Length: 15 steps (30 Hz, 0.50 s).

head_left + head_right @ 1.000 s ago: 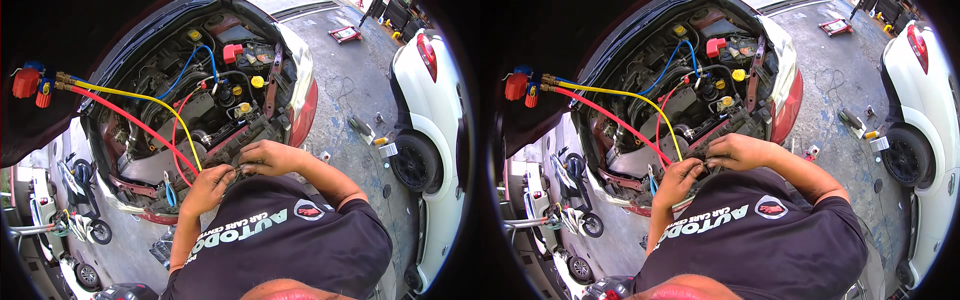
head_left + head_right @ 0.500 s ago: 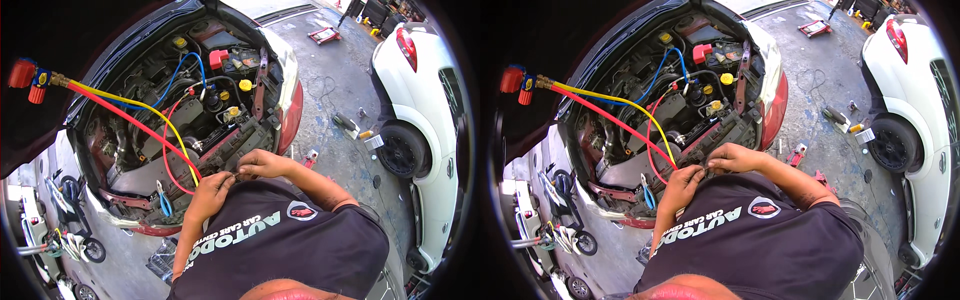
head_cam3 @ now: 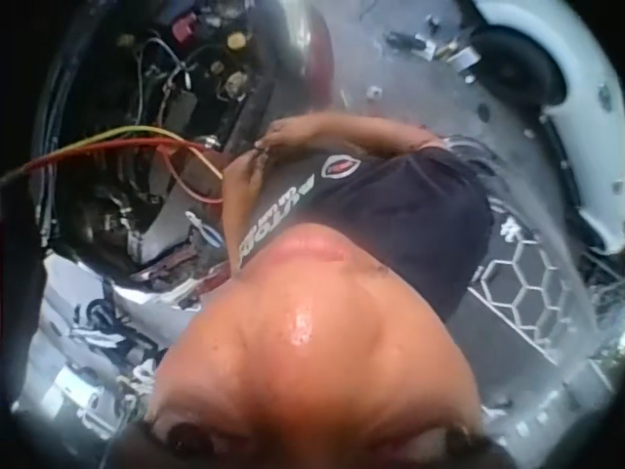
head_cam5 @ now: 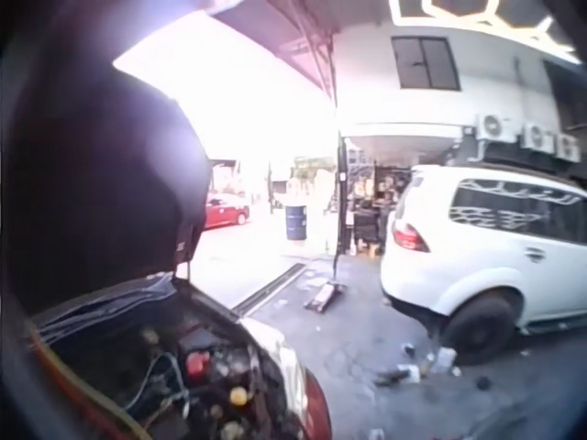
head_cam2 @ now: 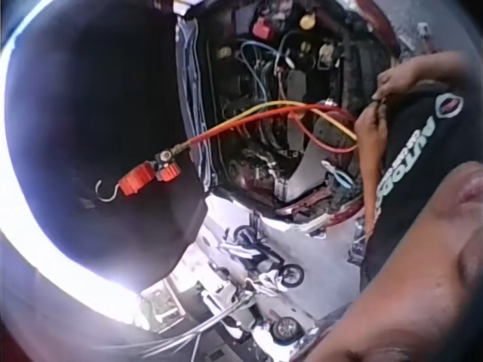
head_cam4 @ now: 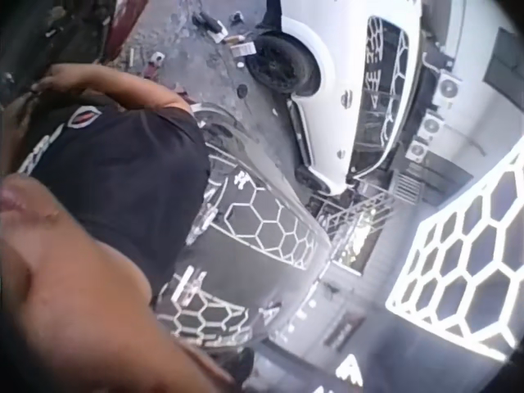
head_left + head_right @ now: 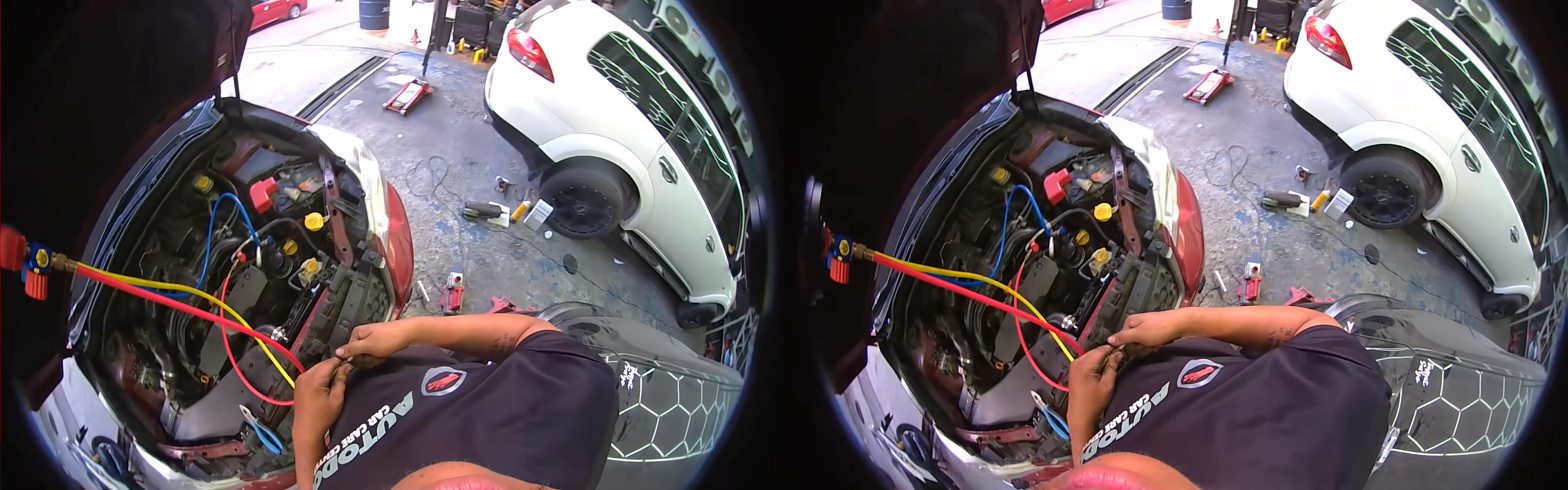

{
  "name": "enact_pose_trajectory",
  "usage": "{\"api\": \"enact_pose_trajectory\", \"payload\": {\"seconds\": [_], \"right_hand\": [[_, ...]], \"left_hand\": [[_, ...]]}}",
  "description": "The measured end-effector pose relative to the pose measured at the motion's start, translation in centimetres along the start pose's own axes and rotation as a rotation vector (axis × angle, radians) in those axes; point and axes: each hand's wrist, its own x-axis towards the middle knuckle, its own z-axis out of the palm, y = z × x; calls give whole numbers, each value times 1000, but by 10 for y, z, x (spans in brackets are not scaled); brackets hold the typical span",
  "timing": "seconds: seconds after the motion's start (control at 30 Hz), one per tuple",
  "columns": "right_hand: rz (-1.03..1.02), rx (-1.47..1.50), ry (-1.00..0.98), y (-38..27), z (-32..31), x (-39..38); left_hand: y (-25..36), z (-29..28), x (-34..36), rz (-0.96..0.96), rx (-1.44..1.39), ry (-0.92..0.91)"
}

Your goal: The person connects a hose from a manifold gauge set to a canister, tightens the fitting using pliers, and hangs the manifold gauge set on the car hood.

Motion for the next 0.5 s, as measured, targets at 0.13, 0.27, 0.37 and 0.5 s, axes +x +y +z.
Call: {"api": "enact_pose_trajectory", "payload": {"seconds": [0.13,0.27,0.37,0.5], "right_hand": [[48,-154,122,-29,9,-12],[-428,-326,234,-29,3,-15],[-370,-260,211,-31,2,-14],[-256,-371,217,-41,7,-12]], "left_hand": [[-9,4,1,-16,-70,-8],[-3,-3,0,-180,-177,30],[-9,-7,-1,-157,-203,-21],[-13,-10,1,-100,-198,-13]]}}
